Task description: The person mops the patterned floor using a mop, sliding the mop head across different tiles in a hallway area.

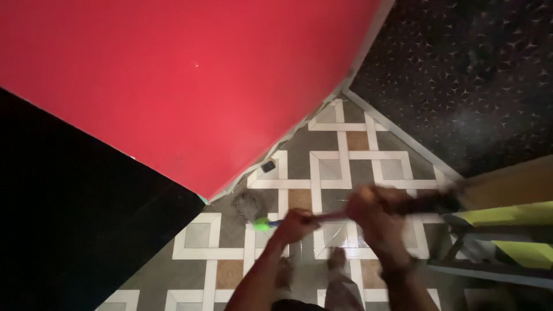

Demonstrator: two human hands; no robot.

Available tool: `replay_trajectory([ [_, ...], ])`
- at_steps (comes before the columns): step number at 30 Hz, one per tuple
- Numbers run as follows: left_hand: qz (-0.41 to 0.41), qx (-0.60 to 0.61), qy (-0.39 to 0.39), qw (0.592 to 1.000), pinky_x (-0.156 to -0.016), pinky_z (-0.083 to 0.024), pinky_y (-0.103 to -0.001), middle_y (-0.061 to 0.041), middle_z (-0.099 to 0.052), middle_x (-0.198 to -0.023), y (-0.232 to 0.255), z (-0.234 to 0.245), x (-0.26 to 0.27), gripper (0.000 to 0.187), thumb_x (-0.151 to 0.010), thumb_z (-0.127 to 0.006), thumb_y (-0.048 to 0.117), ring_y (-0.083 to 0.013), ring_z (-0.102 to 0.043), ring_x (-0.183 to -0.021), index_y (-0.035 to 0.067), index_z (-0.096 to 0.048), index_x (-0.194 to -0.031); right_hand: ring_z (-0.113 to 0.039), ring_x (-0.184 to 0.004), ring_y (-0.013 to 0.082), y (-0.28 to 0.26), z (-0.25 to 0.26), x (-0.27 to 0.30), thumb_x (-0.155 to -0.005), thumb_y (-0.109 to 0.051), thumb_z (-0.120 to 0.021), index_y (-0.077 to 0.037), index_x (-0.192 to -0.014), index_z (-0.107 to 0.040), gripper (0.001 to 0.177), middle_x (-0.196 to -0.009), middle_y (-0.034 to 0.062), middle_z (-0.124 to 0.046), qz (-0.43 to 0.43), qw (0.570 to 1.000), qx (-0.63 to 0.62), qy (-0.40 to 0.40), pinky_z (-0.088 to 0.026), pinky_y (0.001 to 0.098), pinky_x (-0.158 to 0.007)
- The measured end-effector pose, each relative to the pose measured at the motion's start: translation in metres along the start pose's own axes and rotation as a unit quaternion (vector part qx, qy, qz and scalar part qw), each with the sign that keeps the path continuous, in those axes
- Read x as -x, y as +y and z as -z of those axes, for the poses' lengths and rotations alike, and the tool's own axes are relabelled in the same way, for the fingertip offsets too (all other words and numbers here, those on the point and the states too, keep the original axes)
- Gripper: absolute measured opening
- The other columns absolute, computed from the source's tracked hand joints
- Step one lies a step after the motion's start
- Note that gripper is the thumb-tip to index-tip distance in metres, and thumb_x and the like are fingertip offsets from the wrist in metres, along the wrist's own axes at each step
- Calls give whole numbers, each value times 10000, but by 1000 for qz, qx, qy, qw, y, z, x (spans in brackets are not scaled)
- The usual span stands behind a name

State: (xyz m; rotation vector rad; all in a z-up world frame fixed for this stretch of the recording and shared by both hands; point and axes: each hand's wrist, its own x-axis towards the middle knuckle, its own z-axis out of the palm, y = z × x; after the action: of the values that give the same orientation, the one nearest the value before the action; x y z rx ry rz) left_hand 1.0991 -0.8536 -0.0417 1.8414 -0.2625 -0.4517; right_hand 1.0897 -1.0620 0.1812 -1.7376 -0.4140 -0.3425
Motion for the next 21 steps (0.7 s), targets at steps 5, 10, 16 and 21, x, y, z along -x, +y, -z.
replay_trajectory([
  [5, 76, -66, 124, 987, -675, -556, -399, -124, -743, -776, -10, 12, -16, 345, -846, -720, 408, -237, -729, -721, 79, -769, -938, -636, -730, 104, 48, -36, -61, -987, -79, -603, -35, -1029, -626, 66, -842, 20, -609, -11, 994, -98, -47, -532, 269, -621],
  [10, 148, -71, 224, 961, -699, -538, -414, -150, -726, -752, 22, -1, -44, 471, -876, -673, 533, -275, -714, -736, 78, -758, -967, -555, -522, 120, 30, -24, -110, -1018, -154, -700, -66, -716, -493, 377, -624, 23, -538, -147, 946, -291, -4, -428, 293, -465],
  [16, 138, -143, 283, 938, -663, -528, -421, -173, -692, -704, 41, -53, -82, 479, -857, -761, 512, -287, -663, -670, 32, -752, -847, -536, -442, 126, 46, 42, -106, -997, -260, -679, -75, -610, -557, 446, -525, 24, -559, -155, 963, -219, 33, -427, 289, -433],
  [21, 78, -145, 289, 943, -567, -508, -419, -165, -664, -622, 43, -98, -89, 346, -804, -796, 376, -274, -642, -543, 38, -726, -789, -463, -482, 119, 66, 95, -63, -1000, -299, -674, -80, -650, -532, 437, -553, 19, -517, -197, 932, -302, -25, -369, 300, -470],
])
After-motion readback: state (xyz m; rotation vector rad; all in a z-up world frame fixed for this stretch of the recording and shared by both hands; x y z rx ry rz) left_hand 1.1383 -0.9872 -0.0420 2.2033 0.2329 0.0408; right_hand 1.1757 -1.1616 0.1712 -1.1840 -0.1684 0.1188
